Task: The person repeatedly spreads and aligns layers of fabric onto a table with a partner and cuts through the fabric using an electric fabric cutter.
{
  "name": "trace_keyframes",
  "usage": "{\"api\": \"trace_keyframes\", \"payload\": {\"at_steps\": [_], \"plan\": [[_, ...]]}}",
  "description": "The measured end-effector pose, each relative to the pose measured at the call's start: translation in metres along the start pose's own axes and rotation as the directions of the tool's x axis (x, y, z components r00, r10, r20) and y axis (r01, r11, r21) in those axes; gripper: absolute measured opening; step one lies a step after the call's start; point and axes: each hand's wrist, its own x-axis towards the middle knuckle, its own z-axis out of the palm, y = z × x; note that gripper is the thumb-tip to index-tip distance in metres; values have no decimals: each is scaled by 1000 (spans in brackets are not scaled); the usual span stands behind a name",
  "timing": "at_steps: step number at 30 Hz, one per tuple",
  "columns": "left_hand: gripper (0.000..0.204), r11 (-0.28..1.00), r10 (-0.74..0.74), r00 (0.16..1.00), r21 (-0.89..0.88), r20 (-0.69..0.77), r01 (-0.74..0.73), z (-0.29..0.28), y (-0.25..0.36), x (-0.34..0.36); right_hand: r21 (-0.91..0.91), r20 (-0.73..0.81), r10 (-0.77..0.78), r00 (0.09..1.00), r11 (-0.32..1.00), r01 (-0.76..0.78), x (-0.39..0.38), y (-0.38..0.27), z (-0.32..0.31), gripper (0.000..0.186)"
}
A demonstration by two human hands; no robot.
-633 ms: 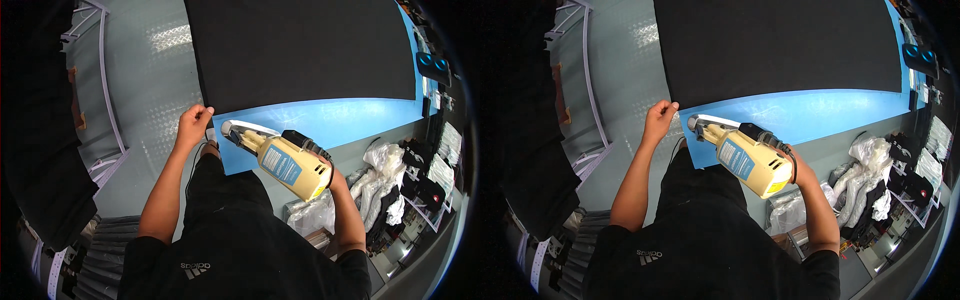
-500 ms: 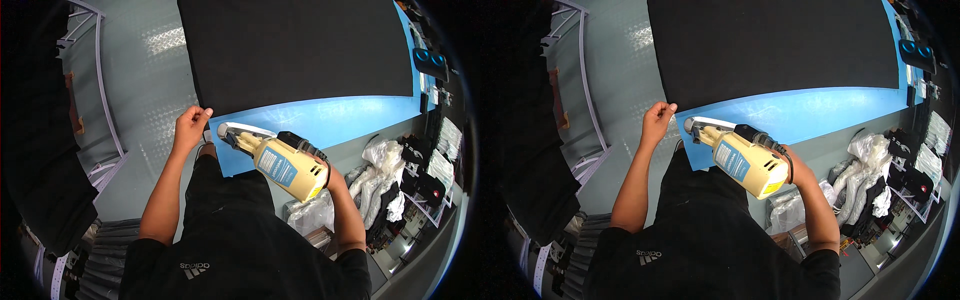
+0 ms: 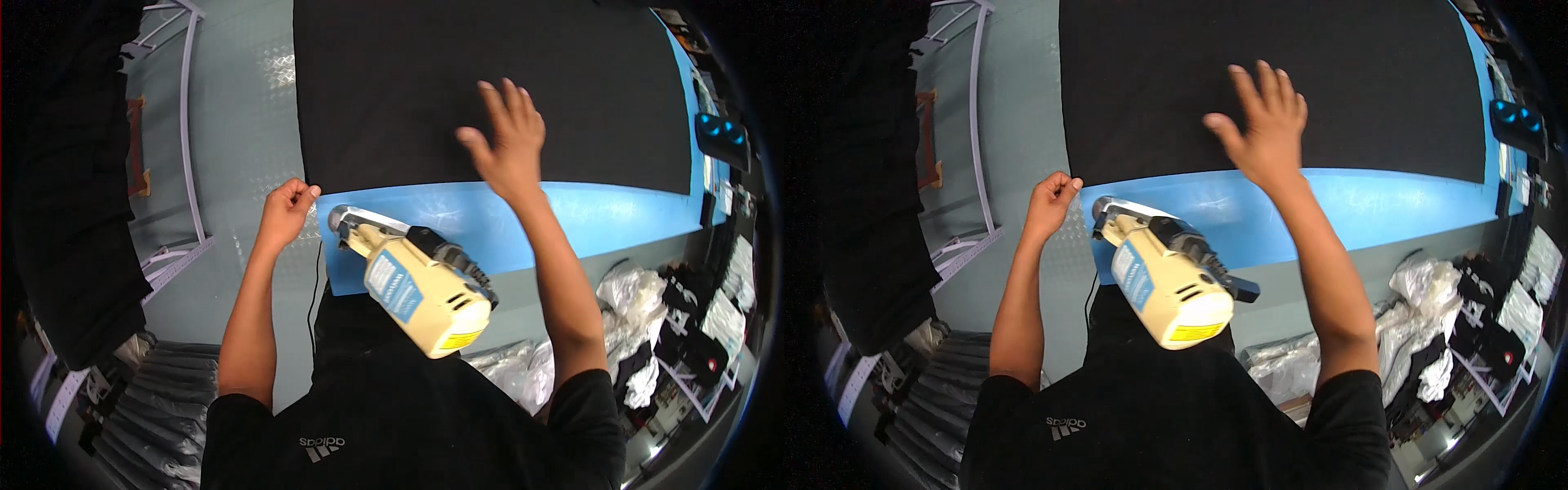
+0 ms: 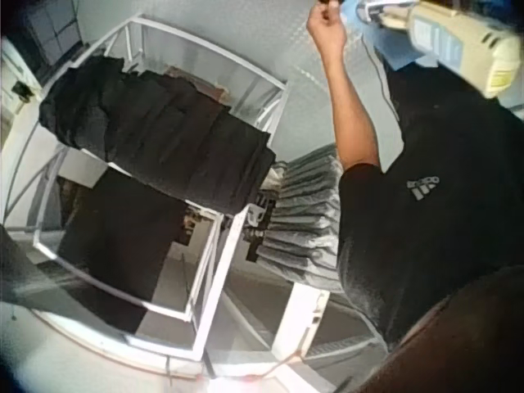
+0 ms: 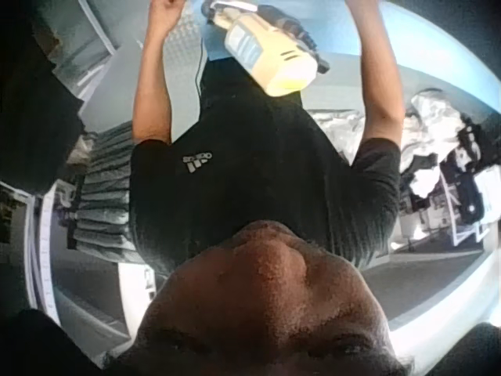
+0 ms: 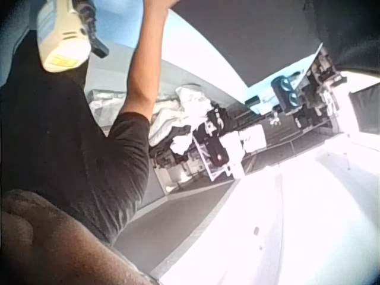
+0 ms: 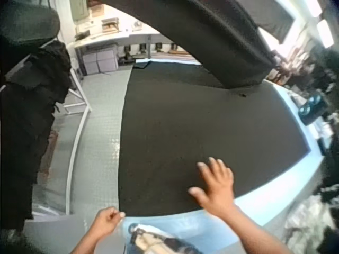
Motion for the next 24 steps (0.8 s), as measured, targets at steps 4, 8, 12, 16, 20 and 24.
{"api": "trace_keyframes", "payload": {"at_steps": [4, 8, 12, 16, 20, 24], "plan": [[30, 954, -98, 988, 293, 118, 59, -19, 12, 9, -101, 253, -55, 966, 991, 83, -20, 5, 63, 78], [54, 682, 407, 904, 703, -133, -203, -7, 82, 31, -55, 259, -64, 964, 995, 81, -26, 0, 75, 78], [59, 232, 641, 712, 812, 286, -536, 26, 78, 50, -20, 227, -85, 970, 996, 92, -26, -9, 74, 78], [71, 196, 569, 743, 819, 353, -539, 34, 65, 53, 18, 253, -45, 967, 999, 42, -26, -2, 67, 76], [73, 213, 468, 799, 830, 377, -516, 29, 69, 52, 236, 196, -13, 981, 971, -34, -29, 7, 53, 73], [79, 189, 329, 829, 828, 452, -527, 15, 98, 50, 283, 138, 102, 985, 949, -138, -62, 57, -8, 67]]}}
